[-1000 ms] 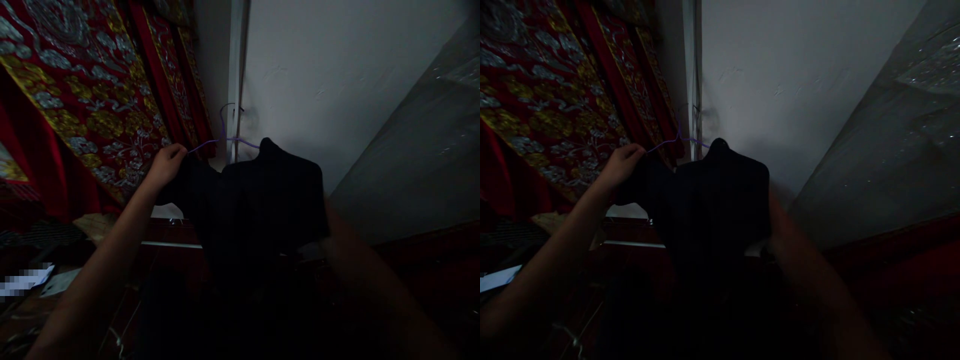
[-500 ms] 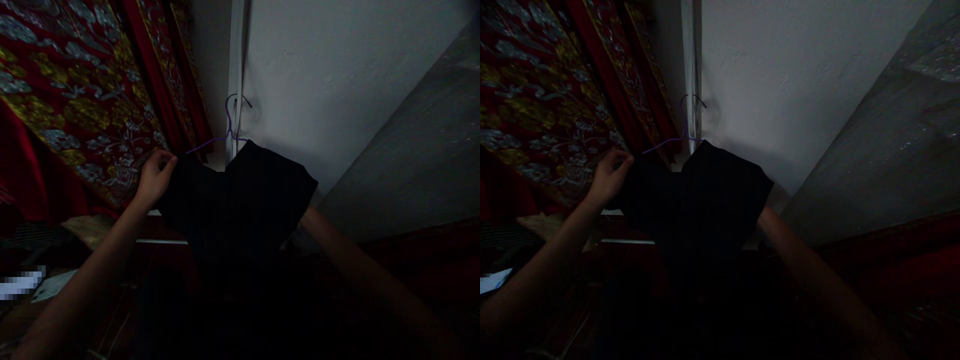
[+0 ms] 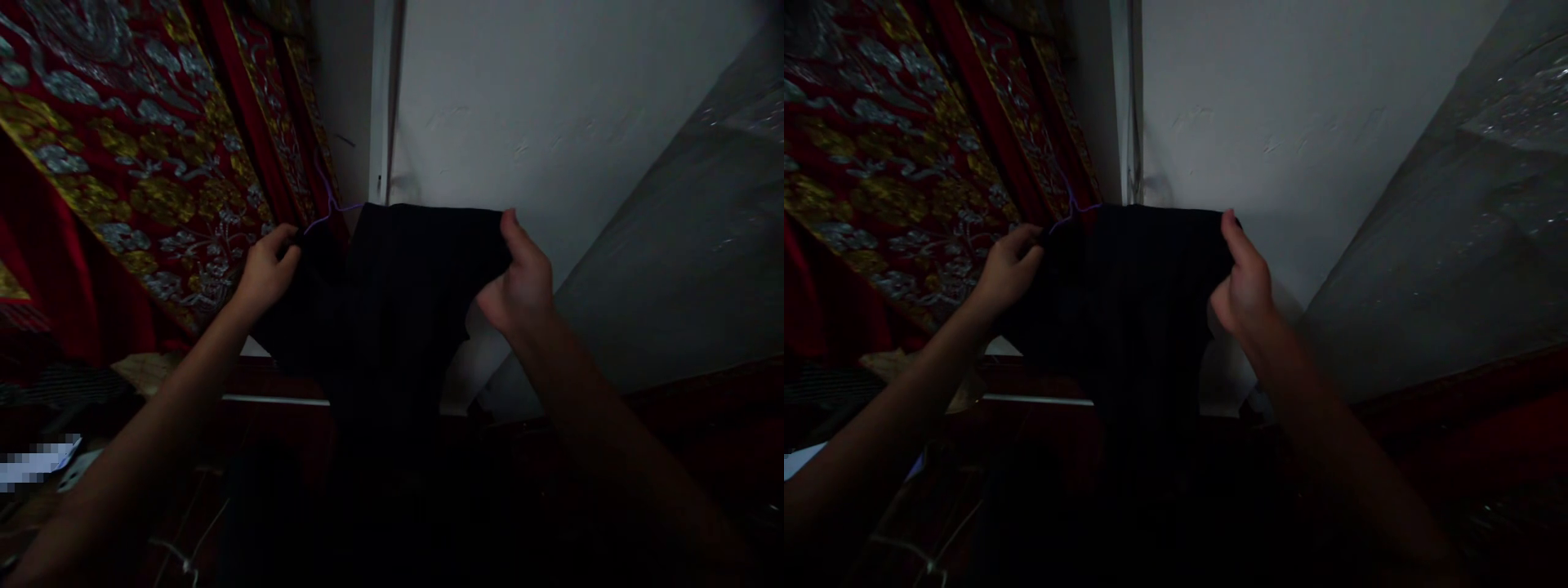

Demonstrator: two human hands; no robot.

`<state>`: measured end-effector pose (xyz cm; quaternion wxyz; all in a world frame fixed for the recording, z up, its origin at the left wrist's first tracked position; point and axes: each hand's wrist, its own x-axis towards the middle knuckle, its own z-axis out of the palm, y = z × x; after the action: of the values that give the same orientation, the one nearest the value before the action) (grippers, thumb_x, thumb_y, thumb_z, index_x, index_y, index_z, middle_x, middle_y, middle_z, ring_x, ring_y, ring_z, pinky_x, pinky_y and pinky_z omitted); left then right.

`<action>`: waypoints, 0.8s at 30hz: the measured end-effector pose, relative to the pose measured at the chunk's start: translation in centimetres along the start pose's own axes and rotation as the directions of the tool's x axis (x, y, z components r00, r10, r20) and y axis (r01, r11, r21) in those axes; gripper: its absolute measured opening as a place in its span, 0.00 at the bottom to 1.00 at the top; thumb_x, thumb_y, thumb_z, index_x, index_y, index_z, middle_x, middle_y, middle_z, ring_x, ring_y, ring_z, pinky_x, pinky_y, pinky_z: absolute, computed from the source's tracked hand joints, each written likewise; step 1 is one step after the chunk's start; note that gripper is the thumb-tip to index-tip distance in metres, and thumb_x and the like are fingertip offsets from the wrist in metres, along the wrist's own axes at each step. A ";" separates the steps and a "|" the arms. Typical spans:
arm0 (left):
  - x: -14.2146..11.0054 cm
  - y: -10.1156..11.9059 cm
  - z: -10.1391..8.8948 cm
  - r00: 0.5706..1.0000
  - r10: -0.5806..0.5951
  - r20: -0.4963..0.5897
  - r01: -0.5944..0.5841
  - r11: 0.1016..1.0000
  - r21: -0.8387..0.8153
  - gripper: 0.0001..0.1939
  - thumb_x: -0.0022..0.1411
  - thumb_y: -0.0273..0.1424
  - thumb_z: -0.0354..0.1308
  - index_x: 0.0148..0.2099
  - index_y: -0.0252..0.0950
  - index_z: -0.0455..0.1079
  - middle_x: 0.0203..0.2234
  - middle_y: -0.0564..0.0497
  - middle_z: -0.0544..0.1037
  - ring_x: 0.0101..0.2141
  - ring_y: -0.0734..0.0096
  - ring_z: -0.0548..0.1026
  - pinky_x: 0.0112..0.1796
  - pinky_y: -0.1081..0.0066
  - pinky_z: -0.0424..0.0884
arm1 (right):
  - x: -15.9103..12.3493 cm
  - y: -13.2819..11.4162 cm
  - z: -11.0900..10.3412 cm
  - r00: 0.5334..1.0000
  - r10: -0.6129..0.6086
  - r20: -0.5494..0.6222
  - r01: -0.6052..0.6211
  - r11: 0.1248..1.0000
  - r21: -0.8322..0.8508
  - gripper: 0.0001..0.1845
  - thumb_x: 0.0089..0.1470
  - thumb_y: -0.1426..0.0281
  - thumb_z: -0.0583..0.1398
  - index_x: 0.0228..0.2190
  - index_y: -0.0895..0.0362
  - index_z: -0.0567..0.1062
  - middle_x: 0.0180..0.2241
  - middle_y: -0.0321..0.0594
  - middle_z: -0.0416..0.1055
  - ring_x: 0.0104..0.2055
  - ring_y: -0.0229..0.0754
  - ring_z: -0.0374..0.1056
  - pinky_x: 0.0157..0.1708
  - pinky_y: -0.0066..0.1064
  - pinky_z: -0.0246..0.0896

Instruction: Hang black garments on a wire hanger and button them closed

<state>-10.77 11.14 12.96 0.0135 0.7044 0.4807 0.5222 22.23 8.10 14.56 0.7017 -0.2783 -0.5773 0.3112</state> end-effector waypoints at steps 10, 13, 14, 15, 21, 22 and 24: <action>-3.4 0.2 2.5 0.977 -0.173 -0.128 0.080 0.842 -0.533 0.14 0.47 0.29 0.61 0.15 0.37 0.62 0.12 0.57 0.63 0.17 0.78 0.62 0.21 0.75 0.56 | -11.2 -4.9 3.1 0.172 0.172 0.970 0.117 0.974 -0.193 0.25 0.53 0.62 0.70 0.52 0.55 0.77 0.53 0.44 0.76 0.54 0.45 0.73 0.55 0.34 0.68; -4.4 2.0 3.5 0.990 -0.118 -0.079 0.041 0.769 -0.638 0.17 0.49 0.31 0.64 0.15 0.37 0.63 0.12 0.55 0.65 0.19 0.77 0.63 0.22 0.75 0.58 | -10.2 -1.3 2.9 0.328 0.229 0.916 0.315 0.888 -0.335 0.16 0.58 0.70 0.65 0.49 0.56 0.78 0.47 0.45 0.77 0.50 0.46 0.75 0.53 0.37 0.69; -4.7 2.6 3.9 0.996 -0.079 -0.050 0.025 0.740 -0.672 0.17 0.50 0.31 0.65 0.15 0.37 0.64 0.12 0.55 0.66 0.20 0.75 0.65 0.24 0.74 0.61 | -9.7 0.3 2.6 0.448 0.220 0.866 0.369 0.837 -0.403 0.20 0.57 0.72 0.64 0.52 0.56 0.76 0.51 0.46 0.75 0.53 0.47 0.73 0.55 0.40 0.68; -5.0 3.1 4.3 0.999 -0.040 -0.024 0.011 0.708 -0.706 0.18 0.51 0.32 0.66 0.15 0.37 0.64 0.13 0.54 0.66 0.22 0.74 0.67 0.27 0.73 0.64 | -9.2 2.0 2.4 0.557 0.193 0.808 0.404 0.787 -0.466 0.27 0.56 0.75 0.64 0.57 0.56 0.72 0.56 0.49 0.72 0.58 0.50 0.70 0.58 0.42 0.66; -7.2 6.8 7.6 0.987 0.060 0.147 0.091 0.543 -0.835 0.24 0.59 0.39 0.68 0.17 0.38 0.63 0.14 0.54 0.66 0.30 0.66 0.74 0.42 0.64 0.72 | -8.4 11.4 3.2 0.759 -0.071 0.648 0.558 0.585 -0.589 0.57 0.45 0.70 0.69 0.69 0.60 0.47 0.68 0.62 0.50 0.73 0.64 0.43 0.68 0.62 0.44; -7.6 7.3 8.0 0.980 0.077 0.182 0.115 0.529 -0.841 0.25 0.59 0.41 0.67 0.17 0.38 0.63 0.15 0.53 0.68 0.32 0.64 0.76 0.42 0.64 0.72 | -8.4 12.4 3.4 0.761 -0.126 0.636 0.581 0.568 -0.583 0.54 0.46 0.70 0.68 0.68 0.61 0.49 0.67 0.62 0.53 0.72 0.64 0.45 0.68 0.63 0.44; -8.1 7.8 8.4 0.964 0.120 0.236 0.142 0.519 -0.843 0.25 0.60 0.42 0.68 0.18 0.37 0.64 0.20 0.49 0.74 0.38 0.59 0.79 0.42 0.63 0.73 | -8.4 13.7 3.4 0.752 -0.207 0.626 0.614 0.566 -0.550 0.44 0.47 0.68 0.66 0.63 0.62 0.57 0.59 0.61 0.63 0.65 0.62 0.57 0.64 0.60 0.53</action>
<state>0.77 5.44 7.36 0.4247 0.6665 0.1605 0.5913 16.09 10.72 -0.45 0.4114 -0.2954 -0.8598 -0.0647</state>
